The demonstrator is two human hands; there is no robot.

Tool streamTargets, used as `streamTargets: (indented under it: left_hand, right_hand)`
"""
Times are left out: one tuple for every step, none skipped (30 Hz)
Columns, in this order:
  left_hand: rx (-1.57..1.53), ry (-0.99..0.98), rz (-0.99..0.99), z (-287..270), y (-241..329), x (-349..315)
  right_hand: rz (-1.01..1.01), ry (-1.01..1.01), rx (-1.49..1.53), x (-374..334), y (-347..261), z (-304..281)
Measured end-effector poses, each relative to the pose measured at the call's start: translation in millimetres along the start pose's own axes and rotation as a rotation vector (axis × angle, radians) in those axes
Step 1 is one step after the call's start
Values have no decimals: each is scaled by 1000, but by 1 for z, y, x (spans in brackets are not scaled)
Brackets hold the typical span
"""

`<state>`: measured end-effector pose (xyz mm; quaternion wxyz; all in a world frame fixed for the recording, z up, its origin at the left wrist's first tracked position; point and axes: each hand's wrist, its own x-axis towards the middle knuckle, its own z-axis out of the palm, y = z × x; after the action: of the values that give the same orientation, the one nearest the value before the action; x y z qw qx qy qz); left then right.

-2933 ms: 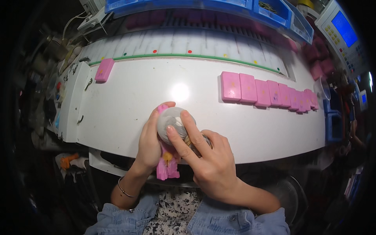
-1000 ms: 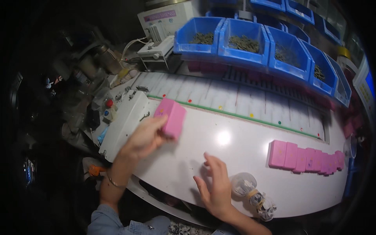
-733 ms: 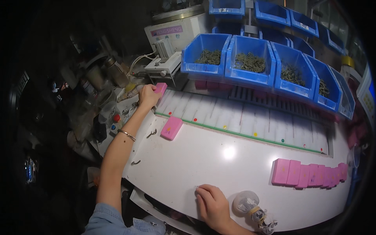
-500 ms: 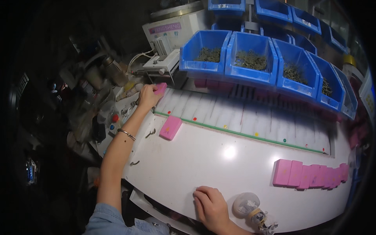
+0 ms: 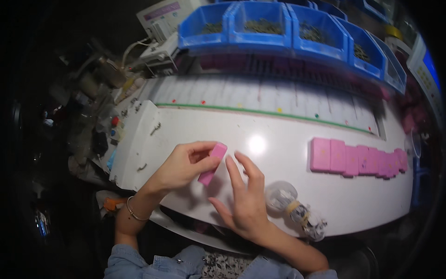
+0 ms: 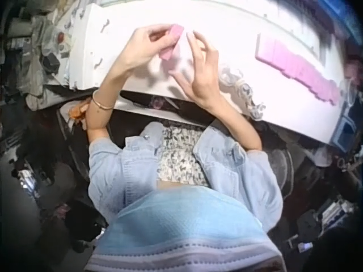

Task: Assembling small decorative jewelry or accessory components into specialized pink molds.

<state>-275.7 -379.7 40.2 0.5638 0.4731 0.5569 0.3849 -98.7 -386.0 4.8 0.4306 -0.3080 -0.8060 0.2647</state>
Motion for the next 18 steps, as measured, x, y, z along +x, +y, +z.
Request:
streamTargets:
  left_hand:
    - [-79,-43,5,13,-1,-9]
    - [-160,-84,9,25,-3,-16]
    - [-158,-102,-1,32,0,-21]
    - [-171,-114,-8,37,-1,-24]
    - [-160,-127,-32,41,-2,-27]
    - [-145,-136,-47,44,-3,-29]
    - [-152,-141,-45,48,-6,-31]
    - [-176,-191,-102,52,-10,-33]
    - [-195,-233,-156,54,-14,-35]
    - [-195,-227,-153,58,-17,-37]
    - [-244,-222,-156,62,-20,-39]
    - [-291,-213,-159,65,-23,-41]
    - [-293,-196,-113,66,-25,-43]
    - [-290,-184,-112,68,-25,-46]
    - [-213,-123,-51,72,-26,-50]
    - [-135,-63,8,76,-27,-53]
    - [-91,-7,45,79,-29,-55]
    - [-95,-8,41,84,-28,-58]
  right_hand:
    - [-50,15,-52,2,-3,-5]
    - [-83,-22,8,0,-1,-9]
    - [-92,-27,27,-2,-3,-12]
    - [-103,-33,47,-6,-4,-16]
    - [-89,-38,38,-12,-4,-19]
    - [-99,-41,11,-16,-4,-21]
    - [-110,-44,-14,-20,-4,-24]
    - [-109,-48,-20,-24,-3,-25]
    - [-105,-20,-37,-28,-2,-23]
    - [-101,8,-51,-31,-1,-22]
    - [-108,6,-47,-35,-1,-22]
    - [-94,26,-42,-38,-2,-20]
    - [-78,45,-36,-40,-2,-19]
    - [-85,43,-26,-40,-3,-17]
    - [-66,67,6,-42,-4,-17]
    - [-45,91,37,-43,-5,-17]
    - [-42,87,40,-43,-5,-16]
    - [-63,122,34,-43,-5,-15]
